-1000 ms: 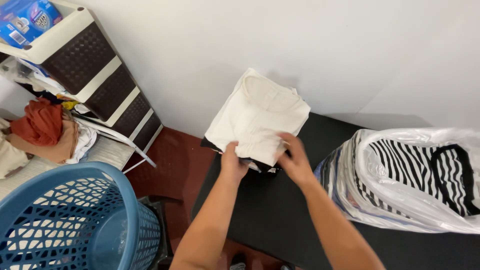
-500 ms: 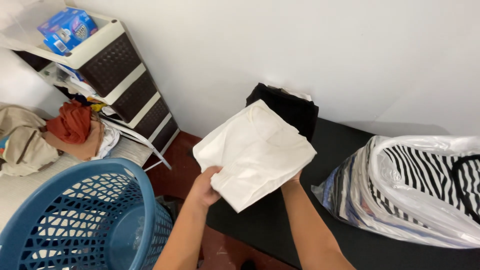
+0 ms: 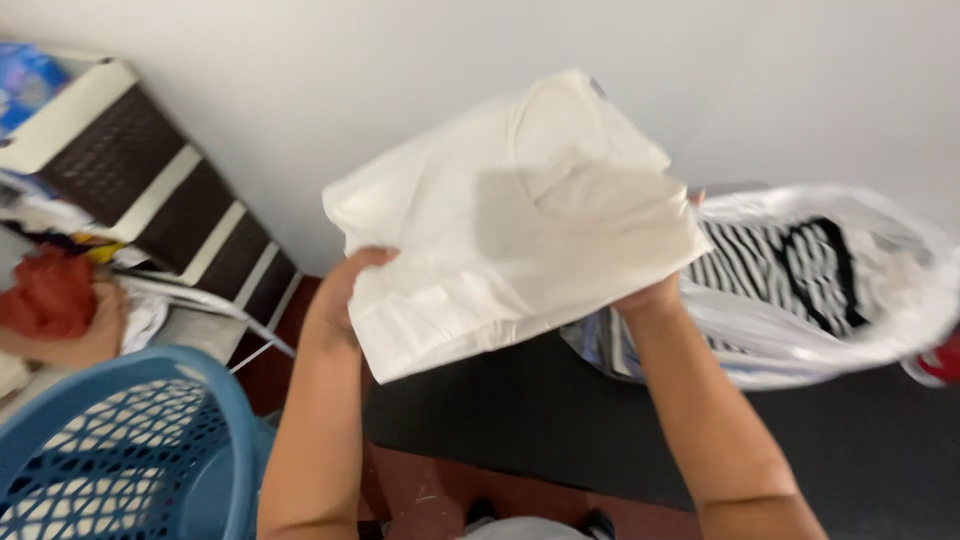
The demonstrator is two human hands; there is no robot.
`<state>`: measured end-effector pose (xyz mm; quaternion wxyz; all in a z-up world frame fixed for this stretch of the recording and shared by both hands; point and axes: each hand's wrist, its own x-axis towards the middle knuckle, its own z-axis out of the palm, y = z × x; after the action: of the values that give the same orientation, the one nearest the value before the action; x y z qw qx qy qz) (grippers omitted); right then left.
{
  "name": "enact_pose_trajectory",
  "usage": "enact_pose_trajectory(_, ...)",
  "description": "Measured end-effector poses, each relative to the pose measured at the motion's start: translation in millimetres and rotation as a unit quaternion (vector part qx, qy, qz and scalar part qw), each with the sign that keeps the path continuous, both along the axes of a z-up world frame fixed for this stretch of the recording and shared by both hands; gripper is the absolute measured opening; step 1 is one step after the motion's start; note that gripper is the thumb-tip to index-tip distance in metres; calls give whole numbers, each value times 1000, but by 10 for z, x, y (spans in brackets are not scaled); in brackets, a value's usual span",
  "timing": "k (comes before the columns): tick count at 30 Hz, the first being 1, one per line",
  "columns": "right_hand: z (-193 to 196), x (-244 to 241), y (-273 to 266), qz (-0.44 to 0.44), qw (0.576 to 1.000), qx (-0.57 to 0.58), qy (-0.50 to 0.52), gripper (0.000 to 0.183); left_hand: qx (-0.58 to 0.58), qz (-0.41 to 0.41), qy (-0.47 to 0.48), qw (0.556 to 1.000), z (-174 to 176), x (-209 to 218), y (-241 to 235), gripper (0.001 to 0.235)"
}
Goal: The person places folded white, black, olive, and blue garments into a plastic bag on a table. They arrange the items inside the bag and fold the bag's edges over the contents.
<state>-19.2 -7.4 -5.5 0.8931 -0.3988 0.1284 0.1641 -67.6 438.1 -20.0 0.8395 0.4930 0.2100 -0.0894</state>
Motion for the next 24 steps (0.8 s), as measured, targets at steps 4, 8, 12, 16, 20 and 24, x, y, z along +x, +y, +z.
enact_pose_trajectory(4,568,-321,-759,-73,996,-38,-24,47,-55,-114,-64,990,702,238,-813,65)
enact_pose_trajectory(8,1059,-582,-1421,-128,988,-76,-44,43,-80,-199,-78,974,554,737,-1704,58)
enact_pose_trajectory(12,1369,-756,-1990,-164,978,-115,-55,39,-116,-274,-77,952,312,1059,-2642,50)
enact_pose_trajectory(16,1382,-858,-2403,-177,972,-143,-56,37,-95,-291,-19,952,88,1394,-3468,56)
enact_pose_trajectory(20,1181,-666,-2701,-157,977,-139,-24,35,-79,-283,-13,956,131,1476,-3917,56)
enact_pose_trajectory(24,550,-269,-3099,-126,975,-176,45,47,-21,-278,24,960,-345,1701,-3911,66)
